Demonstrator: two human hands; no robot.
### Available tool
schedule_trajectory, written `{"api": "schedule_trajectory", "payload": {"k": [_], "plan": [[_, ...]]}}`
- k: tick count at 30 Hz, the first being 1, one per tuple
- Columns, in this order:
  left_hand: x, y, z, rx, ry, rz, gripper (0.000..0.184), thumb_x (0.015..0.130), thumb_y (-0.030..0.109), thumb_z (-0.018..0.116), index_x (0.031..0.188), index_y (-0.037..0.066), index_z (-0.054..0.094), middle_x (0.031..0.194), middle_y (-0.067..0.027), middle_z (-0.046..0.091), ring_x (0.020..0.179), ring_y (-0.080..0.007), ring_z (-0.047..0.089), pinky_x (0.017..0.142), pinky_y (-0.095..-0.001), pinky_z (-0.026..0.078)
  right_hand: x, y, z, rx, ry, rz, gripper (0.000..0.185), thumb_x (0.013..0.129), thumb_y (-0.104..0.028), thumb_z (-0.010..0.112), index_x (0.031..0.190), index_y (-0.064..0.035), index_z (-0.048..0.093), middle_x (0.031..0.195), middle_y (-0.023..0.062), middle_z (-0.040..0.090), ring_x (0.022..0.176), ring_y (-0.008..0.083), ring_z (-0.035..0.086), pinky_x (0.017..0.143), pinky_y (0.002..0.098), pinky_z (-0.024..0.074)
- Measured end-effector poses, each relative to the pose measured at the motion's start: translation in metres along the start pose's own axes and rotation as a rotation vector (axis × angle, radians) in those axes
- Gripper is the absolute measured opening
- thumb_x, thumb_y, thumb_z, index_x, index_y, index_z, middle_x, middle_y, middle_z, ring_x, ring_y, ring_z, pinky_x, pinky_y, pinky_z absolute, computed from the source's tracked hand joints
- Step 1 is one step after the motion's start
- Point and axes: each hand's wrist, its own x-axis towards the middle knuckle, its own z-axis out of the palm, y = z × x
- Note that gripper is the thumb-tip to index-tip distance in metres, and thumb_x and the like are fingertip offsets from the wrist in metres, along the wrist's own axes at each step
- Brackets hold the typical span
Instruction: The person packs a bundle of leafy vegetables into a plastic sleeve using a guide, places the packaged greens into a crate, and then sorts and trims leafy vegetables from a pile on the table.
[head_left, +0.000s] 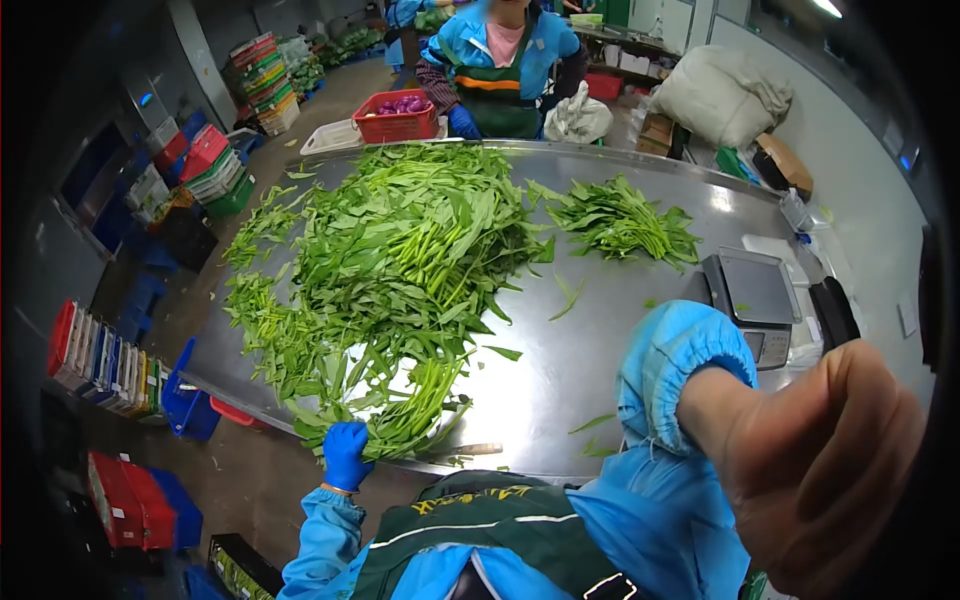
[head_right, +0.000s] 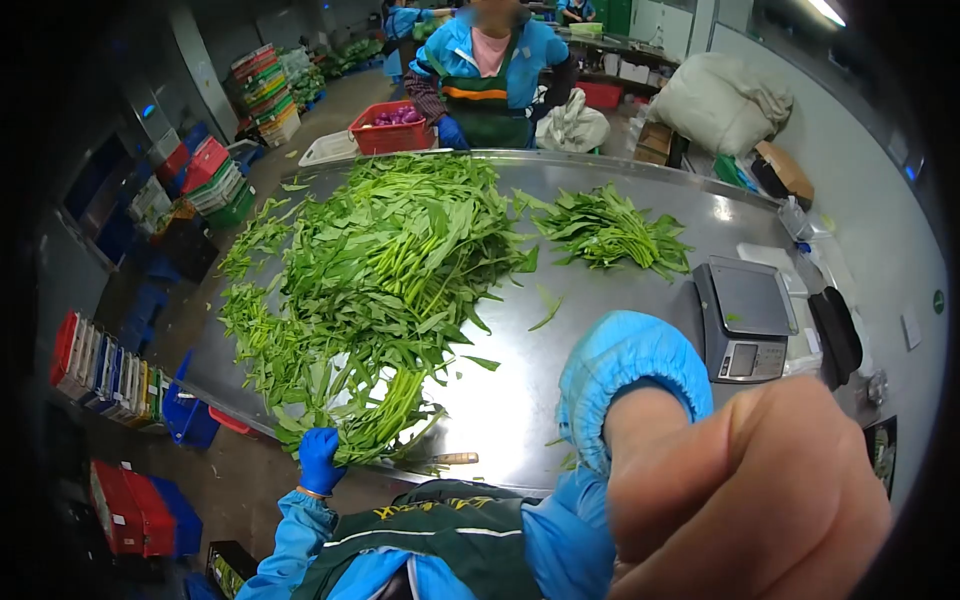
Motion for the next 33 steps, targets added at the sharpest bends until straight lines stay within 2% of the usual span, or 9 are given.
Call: {"api": "schedule_trajectory", "payload": {"k": [11,13,18,19,20,21,23,26,33], "plan": [[0.001,0.006,0.002,-0.016,0.038,-0.007,0.059,0.045,0.01,0.074,0.102,0.009,0.059,0.099,-0.007,0.057,0.092,-0.0301,0.053,0.081,-0.0414,0.041,-0.007,0.012,0.011,0.14,-0.015,-0.074,0.035,0.074,-0.023,0.063,0.044,-0.0181,0.047,0.04,-0.0111,0.037,0.039,-0.0007,0.037,0.048,0.0163,0.0194],[0.0,0.006,0.001,-0.014,0.035,-0.032,0.058,0.046,0.01,0.074,0.101,0.009,0.059,0.099,-0.008,0.058,0.092,-0.0309,0.053,0.081,-0.0414,0.041,-0.005,0.014,0.012,0.241,-0.227,0.052,0.027,0.074,-0.022,0.063,0.051,-0.0182,0.051,0.044,-0.0105,0.039,0.041,-0.0006,0.038,0.045,0.0151,0.0238],[-0.012,-0.007,0.022,-0.101,0.188,-0.233,0.051,0.057,0.015,0.074,0.105,0.002,0.062,0.098,-0.0171,0.062,0.092,-0.0387,0.056,0.085,-0.0438,0.044,-0.029,0.037,0.022,0.321,-0.132,0.269,0.021,0.08,-0.024,0.061,0.067,-0.0119,0.052,0.06,-0.0035,0.048,0.047,0.0058,0.042,0.041,0.0182,0.0286],[-0.002,0.004,0.011,-0.418,0.221,-0.347,0.043,0.063,0.01,0.072,0.103,0.001,0.063,0.095,-0.0139,0.065,0.087,-0.0302,0.06,0.08,-0.0387,0.047,-0.042,0.039,0.018,0.226,-0.095,0.343,0.023,0.082,-0.026,0.06,0.068,-0.0101,0.051,0.062,-0.0006,0.047,0.049,0.0078,0.042,0.041,0.0191,0.0287],[0.011,0.015,0.0,-0.73,0.269,-0.467,0.034,0.068,0.004,0.07,0.102,0.0,0.064,0.092,-0.0107,0.068,0.082,-0.0216,0.065,0.075,-0.0336,0.05,-0.04,0.067,0.002,0.487,-0.564,0.339,0.018,0.087,-0.013,0.055,0.091,0.0043,0.054,0.074,0.0082,0.054,0.055,0.0131,0.051,0.039,0.0237,0.0333],[0.015,0.017,-0.007,-0.881,0.225,-0.592,0.029,0.073,0.004,0.068,0.101,0.0,0.064,0.095,-0.009,0.068,0.084,-0.0161,0.064,0.075,-0.0301,0.05,-0.088,0.074,0.012,-0.11,-0.211,0.172,0.02,0.089,-0.015,0.054,0.091,0.0042,0.056,0.07,0.0085,0.057,0.049,0.0105,0.049,0.038,0.0211,0.0324],[0.008,0.008,-0.009,-0.98,0.252,-0.699,0.035,0.069,0.003,0.071,0.103,-0.002,0.063,0.095,-0.0085,0.068,0.081,-0.016,0.064,0.074,-0.0316,0.052,-0.117,0.079,0.029,0.063,-0.196,0.809,0.017,0.092,-0.012,0.054,0.095,0.0028,0.061,0.066,0.0051,0.058,0.054,0.0074,0.051,0.043,0.0198,0.0377],[0.011,0.016,-0.019,-1.181,0.388,-0.765,0.043,0.067,0.0,0.073,0.108,-0.002,0.06,0.097,-0.0077,0.067,0.084,-0.0167,0.064,0.076,-0.0317,0.052,-0.178,0.104,0.038,0.004,-0.365,1.296,0.015,0.09,-0.012,0.06,0.096,0.0007,0.065,0.071,0.0036,0.062,0.058,0.0051,0.051,0.051,0.0184,0.0404],[-0.005,0.029,-0.034,-1.438,0.446,-0.891,0.055,0.067,0.0,0.075,0.118,0.0,0.053,0.106,-0.0088,0.064,0.093,-0.0192,0.062,0.081,-0.0328,0.052,-0.284,0.115,0.056,0.005,-0.711,1.529,0.021,0.085,-0.016,0.064,0.097,0.0012,0.066,0.074,0.0034,0.065,0.064,0.0068,0.057,0.058,0.0215,0.0453]]}}
